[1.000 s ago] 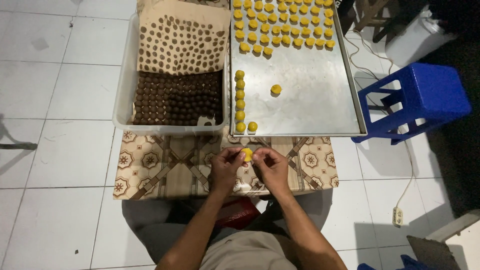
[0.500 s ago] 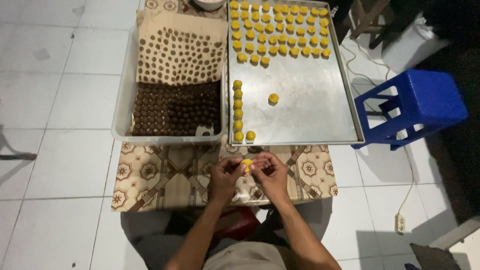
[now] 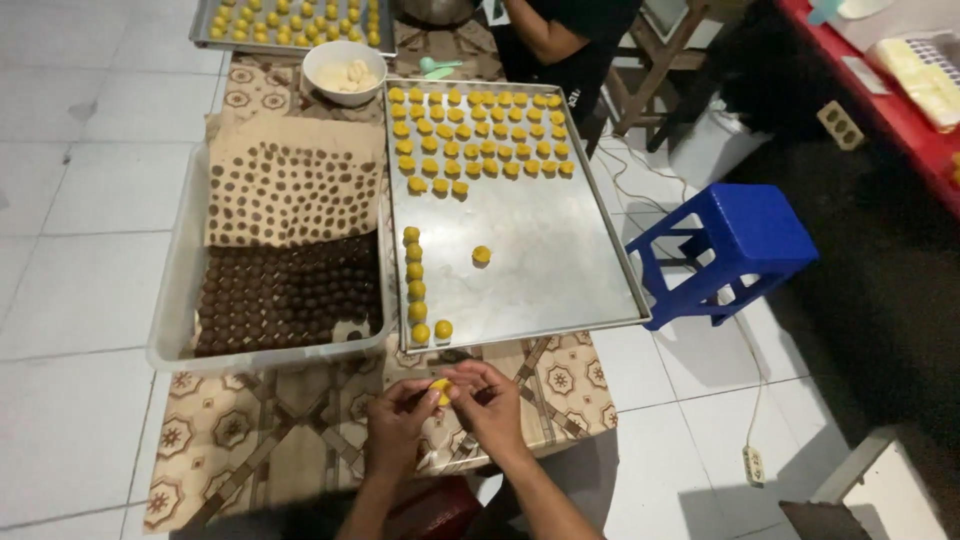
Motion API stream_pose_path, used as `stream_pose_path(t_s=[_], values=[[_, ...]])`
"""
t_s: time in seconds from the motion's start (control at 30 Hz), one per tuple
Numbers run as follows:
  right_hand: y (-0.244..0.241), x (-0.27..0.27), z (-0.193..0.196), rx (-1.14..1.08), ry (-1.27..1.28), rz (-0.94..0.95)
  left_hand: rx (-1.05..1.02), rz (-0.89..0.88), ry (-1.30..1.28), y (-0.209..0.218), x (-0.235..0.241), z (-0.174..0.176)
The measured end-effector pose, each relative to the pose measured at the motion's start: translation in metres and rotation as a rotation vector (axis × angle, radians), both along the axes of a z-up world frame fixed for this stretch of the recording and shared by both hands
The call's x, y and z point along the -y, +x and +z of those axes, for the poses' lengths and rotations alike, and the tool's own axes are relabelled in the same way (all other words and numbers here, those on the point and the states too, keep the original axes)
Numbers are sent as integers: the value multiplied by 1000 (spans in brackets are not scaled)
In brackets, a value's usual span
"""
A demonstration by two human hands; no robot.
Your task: The person takes a small piece of yellow dough and flattens it in their palm. They then pick up a dark brown ball from a container and place it into the center of the flattened dough. The person wraps the yellow dough around the brown ball, sealing it completely, and rolls it between their palms to form a smooth, round ball.
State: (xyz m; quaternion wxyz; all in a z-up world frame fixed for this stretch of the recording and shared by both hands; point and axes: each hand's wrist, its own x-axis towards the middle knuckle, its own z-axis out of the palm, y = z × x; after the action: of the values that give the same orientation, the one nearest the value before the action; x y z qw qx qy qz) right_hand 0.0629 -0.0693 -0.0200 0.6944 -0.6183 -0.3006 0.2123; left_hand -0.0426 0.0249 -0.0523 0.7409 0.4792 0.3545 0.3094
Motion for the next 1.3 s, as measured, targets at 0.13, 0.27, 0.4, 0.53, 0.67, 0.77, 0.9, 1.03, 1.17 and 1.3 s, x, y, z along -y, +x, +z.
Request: stream_pose_path(t_s=[0.13,0.27,0.4,0.53,0.67,0.77,0.9,1.03,1.17,1.3], values=[[4,0,-16,-70,-113,-107,53,-34,27,3,-1,-34],[2,2,-6,-111,3,-65,13,-21,14,3,4,-28],[1,3,6,-67,5,-38,-52,29,51,2,9,-8],[3,8,2,8,-117,-73,-167,72,3,6,11,-5],[3,7,6,-31,-35,-17,-135,81,105,8,10,-21],[3,7,7,-44,-47,-15,-150,110,61,10,17,15],[4,6,9,-37,-102,-12,-144,126,-31,12,15,-4],[6,7,8,-45,-141,-5,-279,85,68,11,13,-3],[6,8,7,-23,-63,18,-182,145,144,14,15,-12],[6,7,3,-78,-112,15,-227,154,111,14,17,6]])
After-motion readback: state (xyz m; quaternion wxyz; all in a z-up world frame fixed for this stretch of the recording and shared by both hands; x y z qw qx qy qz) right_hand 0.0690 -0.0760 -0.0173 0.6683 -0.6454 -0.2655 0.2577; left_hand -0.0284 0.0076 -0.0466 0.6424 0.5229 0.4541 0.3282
